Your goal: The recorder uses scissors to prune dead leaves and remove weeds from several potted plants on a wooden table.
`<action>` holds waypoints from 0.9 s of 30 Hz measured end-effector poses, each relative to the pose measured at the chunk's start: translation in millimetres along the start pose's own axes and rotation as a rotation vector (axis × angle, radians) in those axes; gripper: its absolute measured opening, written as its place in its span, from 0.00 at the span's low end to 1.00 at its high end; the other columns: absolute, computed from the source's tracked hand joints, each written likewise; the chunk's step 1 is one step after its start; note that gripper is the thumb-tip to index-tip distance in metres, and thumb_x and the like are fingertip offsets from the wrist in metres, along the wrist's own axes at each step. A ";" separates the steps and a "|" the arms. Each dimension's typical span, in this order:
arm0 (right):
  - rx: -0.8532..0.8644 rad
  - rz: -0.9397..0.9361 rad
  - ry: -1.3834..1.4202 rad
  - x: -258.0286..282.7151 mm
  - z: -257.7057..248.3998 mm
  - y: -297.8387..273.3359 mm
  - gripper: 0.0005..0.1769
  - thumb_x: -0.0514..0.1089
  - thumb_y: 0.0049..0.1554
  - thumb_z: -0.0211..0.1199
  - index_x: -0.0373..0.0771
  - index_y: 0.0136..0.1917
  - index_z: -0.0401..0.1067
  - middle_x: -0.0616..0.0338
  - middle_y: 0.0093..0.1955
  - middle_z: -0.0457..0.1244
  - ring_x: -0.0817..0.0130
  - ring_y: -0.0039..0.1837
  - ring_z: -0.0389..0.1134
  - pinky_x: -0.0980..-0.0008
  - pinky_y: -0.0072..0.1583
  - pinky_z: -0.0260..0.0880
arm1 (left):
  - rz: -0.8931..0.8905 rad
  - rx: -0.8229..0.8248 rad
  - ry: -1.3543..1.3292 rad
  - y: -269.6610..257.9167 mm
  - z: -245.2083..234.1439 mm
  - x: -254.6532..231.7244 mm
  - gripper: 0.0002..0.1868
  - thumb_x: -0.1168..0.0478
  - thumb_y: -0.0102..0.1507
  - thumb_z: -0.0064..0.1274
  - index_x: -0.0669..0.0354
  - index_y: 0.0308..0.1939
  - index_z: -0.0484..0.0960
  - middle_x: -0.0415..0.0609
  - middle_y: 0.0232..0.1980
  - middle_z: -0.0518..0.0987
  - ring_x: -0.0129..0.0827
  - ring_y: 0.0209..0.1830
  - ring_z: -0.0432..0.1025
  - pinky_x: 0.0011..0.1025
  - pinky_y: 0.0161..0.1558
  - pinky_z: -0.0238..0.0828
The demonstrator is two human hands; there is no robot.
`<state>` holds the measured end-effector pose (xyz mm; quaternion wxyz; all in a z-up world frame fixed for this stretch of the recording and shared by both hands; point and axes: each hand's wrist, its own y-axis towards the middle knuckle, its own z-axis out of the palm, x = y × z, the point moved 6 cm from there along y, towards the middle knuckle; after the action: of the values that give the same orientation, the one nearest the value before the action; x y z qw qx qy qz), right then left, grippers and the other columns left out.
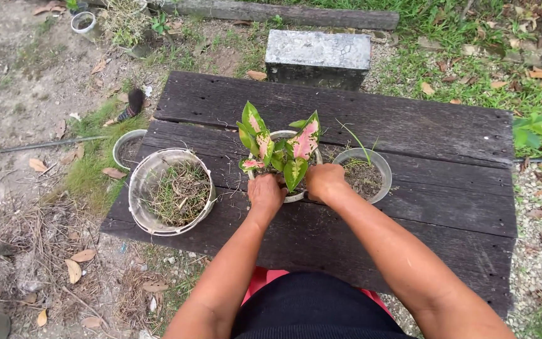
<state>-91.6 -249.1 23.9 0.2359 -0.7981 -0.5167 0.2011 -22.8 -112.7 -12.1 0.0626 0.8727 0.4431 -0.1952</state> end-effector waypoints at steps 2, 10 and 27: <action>-0.034 -0.023 0.050 -4.9 6.4 -2.4 0.18 0.51 0.52 0.72 0.46 0.55 0.80 0.57 0.56 0.72 0.58 0.59 0.74 0.61 0.54 0.74 | -0.020 0.002 0.017 4.4 11.8 2.5 0.12 0.56 0.54 0.64 0.47 0.41 0.90 0.50 0.41 0.85 0.44 0.48 0.77 0.41 0.53 0.68; -0.036 -0.027 -0.038 -11.2 -1.8 1.3 0.16 0.45 0.54 0.69 0.47 0.56 0.82 0.59 0.56 0.72 0.59 0.59 0.75 0.62 0.54 0.75 | 0.005 -0.082 0.021 0.2 9.1 1.1 0.08 0.59 0.55 0.62 0.49 0.37 0.90 0.49 0.40 0.85 0.44 0.47 0.78 0.42 0.51 0.66; -0.096 -0.021 0.110 -33.0 -6.0 -28.1 0.21 0.57 0.54 0.69 0.45 0.57 0.77 0.56 0.56 0.72 0.57 0.59 0.74 0.58 0.59 0.73 | -0.037 -0.064 -0.024 -1.6 9.7 -9.8 0.08 0.67 0.60 0.54 0.55 0.40 0.85 0.54 0.41 0.84 0.49 0.44 0.78 0.43 0.49 0.65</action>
<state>-121.5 -270.4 47.7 0.2274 -0.8130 -0.5201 0.1294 -32.0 -121.8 -17.1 0.0922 0.8596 0.4643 -0.1923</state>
